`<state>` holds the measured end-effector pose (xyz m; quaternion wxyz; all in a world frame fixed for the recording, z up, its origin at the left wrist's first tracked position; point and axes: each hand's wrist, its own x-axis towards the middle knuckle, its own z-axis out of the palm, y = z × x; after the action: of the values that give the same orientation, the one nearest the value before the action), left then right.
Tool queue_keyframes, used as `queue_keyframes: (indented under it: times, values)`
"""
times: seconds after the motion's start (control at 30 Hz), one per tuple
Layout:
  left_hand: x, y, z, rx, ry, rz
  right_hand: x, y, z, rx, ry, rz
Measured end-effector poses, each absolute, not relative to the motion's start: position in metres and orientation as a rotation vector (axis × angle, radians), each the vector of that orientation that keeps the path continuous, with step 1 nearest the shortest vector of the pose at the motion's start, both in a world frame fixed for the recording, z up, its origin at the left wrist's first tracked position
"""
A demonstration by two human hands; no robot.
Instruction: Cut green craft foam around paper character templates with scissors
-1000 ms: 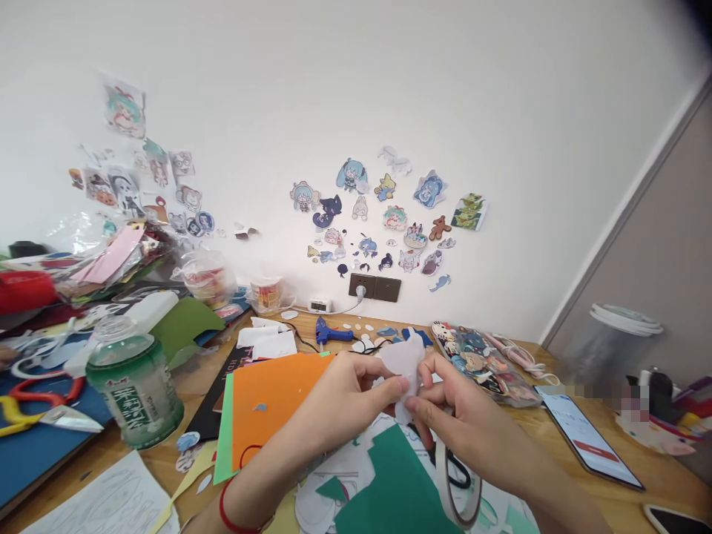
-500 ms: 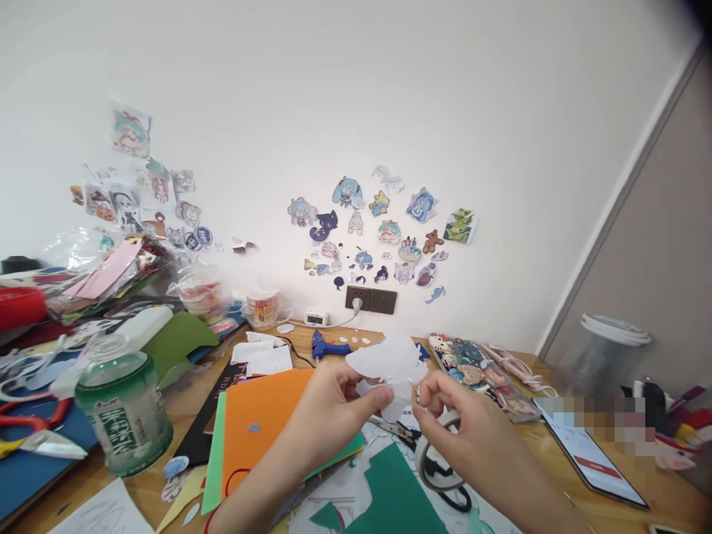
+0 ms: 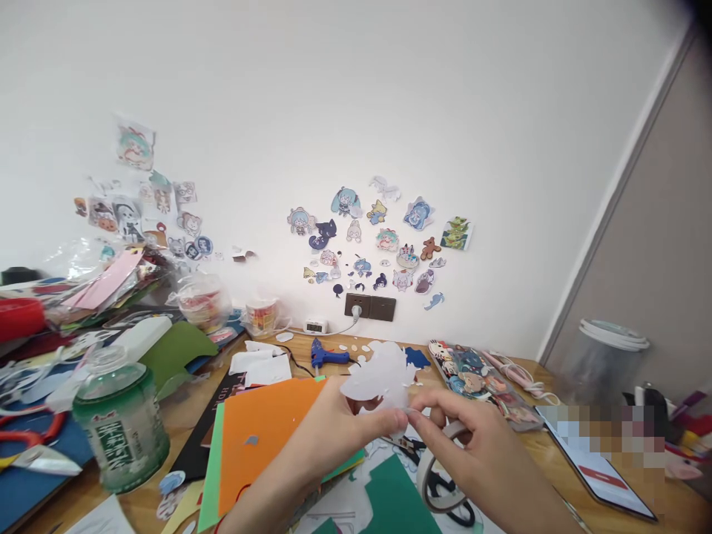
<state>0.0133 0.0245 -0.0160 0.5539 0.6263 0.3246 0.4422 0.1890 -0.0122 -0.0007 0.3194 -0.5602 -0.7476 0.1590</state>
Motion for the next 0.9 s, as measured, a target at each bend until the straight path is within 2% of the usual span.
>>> queue_keyframes:
  times: [0.23, 0.67, 0.77, 0.9]
  values:
    - [0.024, 0.026, -0.028, 1.511, 0.778, 1.171, 0.187, -0.009, -0.01, -1.532, -1.973, 0.191]
    - [0.013, 0.029, -0.02, 1.169, 0.673, 1.085, 0.173, -0.013, -0.015, -0.915, -1.977, -0.672]
    - [0.009, 0.036, -0.02, 1.136, 0.682, 1.09, 0.177, -0.02, -0.009, -0.899, -1.843, -0.63]
    - [0.008, 0.038, -0.021, 1.143, 0.714, 1.068, 0.181, -0.023, -0.005, -0.994, -1.841, -0.266]
